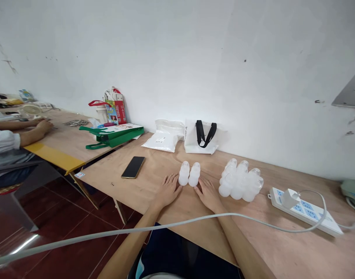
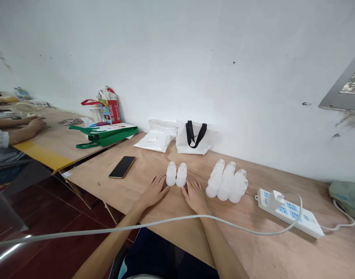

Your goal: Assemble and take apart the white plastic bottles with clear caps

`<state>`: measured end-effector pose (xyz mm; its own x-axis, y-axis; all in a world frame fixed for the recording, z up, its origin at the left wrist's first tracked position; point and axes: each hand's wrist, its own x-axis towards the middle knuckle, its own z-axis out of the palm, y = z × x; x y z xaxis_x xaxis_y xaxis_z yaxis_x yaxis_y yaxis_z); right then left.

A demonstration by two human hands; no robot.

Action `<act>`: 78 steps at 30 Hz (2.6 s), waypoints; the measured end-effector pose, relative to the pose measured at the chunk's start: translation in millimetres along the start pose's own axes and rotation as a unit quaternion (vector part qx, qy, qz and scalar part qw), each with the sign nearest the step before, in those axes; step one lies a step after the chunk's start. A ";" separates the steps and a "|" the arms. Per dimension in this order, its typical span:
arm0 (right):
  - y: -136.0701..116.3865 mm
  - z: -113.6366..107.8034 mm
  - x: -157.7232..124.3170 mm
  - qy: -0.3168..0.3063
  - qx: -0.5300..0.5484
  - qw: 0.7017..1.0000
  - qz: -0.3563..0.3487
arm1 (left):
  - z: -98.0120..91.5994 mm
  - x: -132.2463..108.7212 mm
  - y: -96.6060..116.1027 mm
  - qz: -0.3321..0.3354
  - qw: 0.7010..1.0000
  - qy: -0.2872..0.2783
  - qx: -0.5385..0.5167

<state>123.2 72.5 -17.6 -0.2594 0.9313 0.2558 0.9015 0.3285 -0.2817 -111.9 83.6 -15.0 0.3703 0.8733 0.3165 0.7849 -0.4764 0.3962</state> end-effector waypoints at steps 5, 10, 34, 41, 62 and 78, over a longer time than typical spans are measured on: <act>-0.5 2.5 0.7 -0.006 -0.018 1.000 -0.002 | -11.7 0.9 11.1 -0.018 0.988 0.009 -0.153; -1.6 3.7 2.1 0.016 -0.010 1.000 0.001 | -11.8 6.0 8.1 -0.046 0.960 -0.028 -0.276; -8.8 3.2 2.7 0.064 0.060 0.996 0.026 | 24.8 62.9 20.8 0.010 0.916 -0.045 -0.398; -21.0 -10.2 1.0 0.252 0.247 0.928 0.118 | 31.5 77.6 31.3 -0.013 0.912 -0.014 -0.409; -33.0 -17.4 -3.2 0.408 0.265 0.873 0.046 | 38.9 80.7 56.3 0.075 0.929 0.002 -0.362; -40.6 -15.9 -4.1 0.339 0.258 0.905 0.012 | 46.5 93.9 56.8 0.096 0.935 -0.010 -0.342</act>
<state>93.2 52.8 7.4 0.1876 0.6858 0.7032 0.5763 0.5029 -0.6442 -9.4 143.3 -2.9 0.4863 0.7631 0.4256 0.2033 -0.5725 0.7943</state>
